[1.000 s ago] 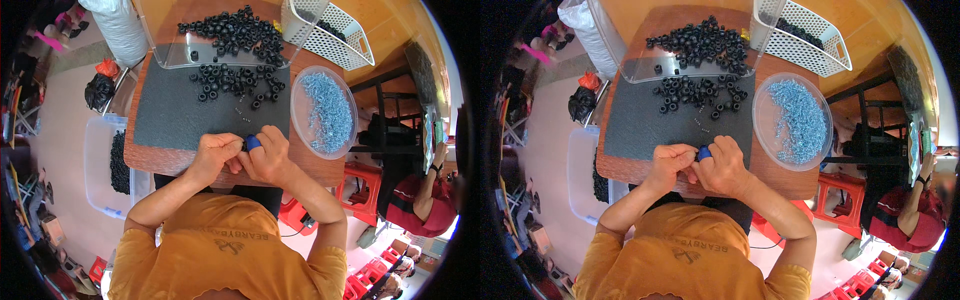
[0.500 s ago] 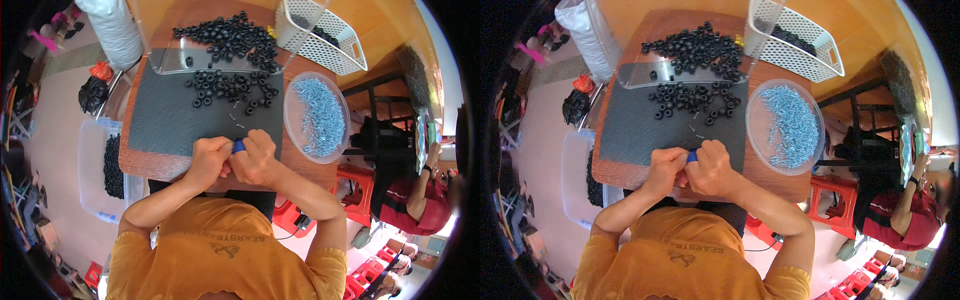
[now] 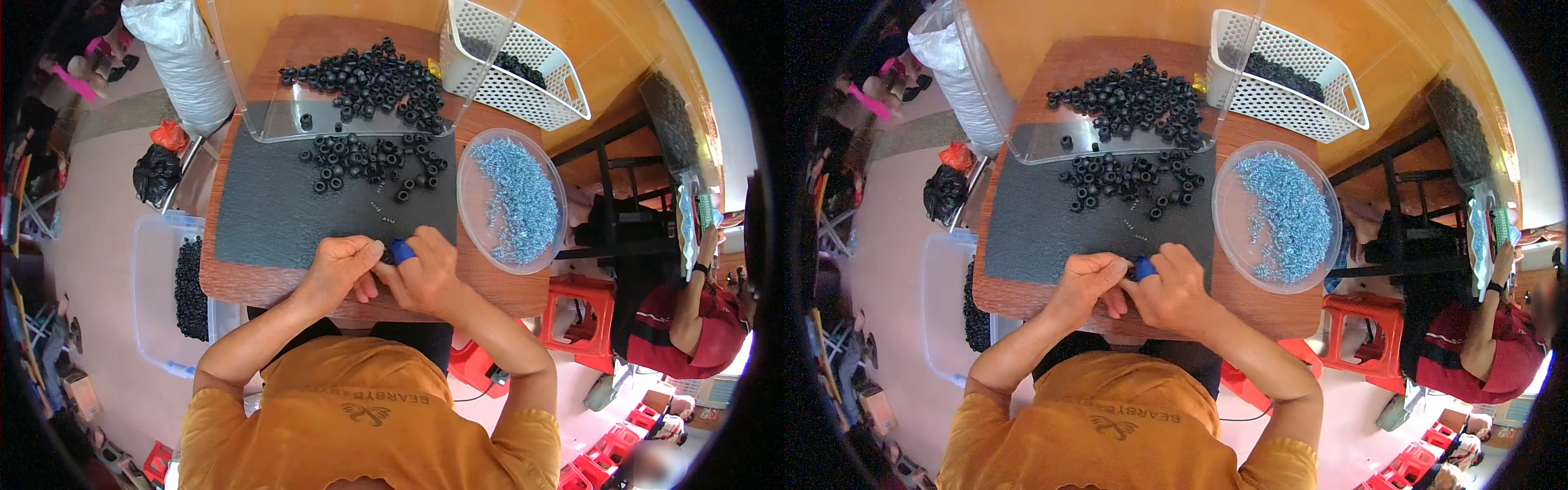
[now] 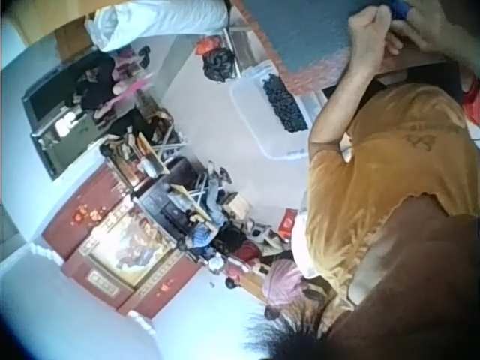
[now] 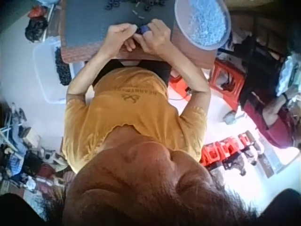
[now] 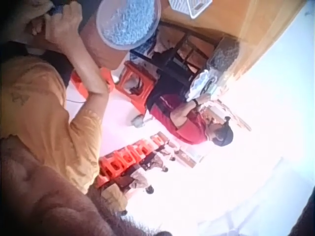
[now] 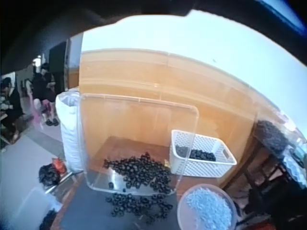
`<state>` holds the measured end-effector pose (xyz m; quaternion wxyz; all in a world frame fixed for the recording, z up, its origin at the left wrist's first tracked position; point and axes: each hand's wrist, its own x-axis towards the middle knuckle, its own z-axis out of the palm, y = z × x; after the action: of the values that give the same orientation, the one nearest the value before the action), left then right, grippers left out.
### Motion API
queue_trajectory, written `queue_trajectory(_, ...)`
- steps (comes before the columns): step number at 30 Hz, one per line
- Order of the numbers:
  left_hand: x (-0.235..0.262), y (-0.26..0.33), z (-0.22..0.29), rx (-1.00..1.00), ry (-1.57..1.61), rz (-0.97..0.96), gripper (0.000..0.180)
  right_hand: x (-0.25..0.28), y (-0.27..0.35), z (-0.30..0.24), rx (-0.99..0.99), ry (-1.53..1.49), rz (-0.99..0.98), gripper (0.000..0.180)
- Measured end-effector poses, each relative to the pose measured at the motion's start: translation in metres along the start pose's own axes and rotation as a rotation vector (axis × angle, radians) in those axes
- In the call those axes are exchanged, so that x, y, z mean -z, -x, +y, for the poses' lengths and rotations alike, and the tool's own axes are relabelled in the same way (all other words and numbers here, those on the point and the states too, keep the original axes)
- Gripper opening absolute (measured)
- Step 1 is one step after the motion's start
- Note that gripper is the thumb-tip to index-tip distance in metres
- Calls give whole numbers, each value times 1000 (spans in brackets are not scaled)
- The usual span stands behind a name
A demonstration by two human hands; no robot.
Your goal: The person assembles small components by picking up tiny beads from a plate and pressing them into black ring pieces by hand.
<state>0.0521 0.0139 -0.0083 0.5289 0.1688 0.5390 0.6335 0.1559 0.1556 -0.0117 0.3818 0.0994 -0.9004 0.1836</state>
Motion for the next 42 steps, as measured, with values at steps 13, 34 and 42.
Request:
queue_trajectory(13,-6,-36,36,-1012,-1048,340,18,123,-126,182,-542,661,37,31)
queue_trajectory(34,-16,-59,31,-1012,-1171,157,21,65,-16,39,-474,67,-1,14)
queue_trajectory(42,22,1,19,-328,-151,192,13,18,-8,17,-469,-70,-87,20)
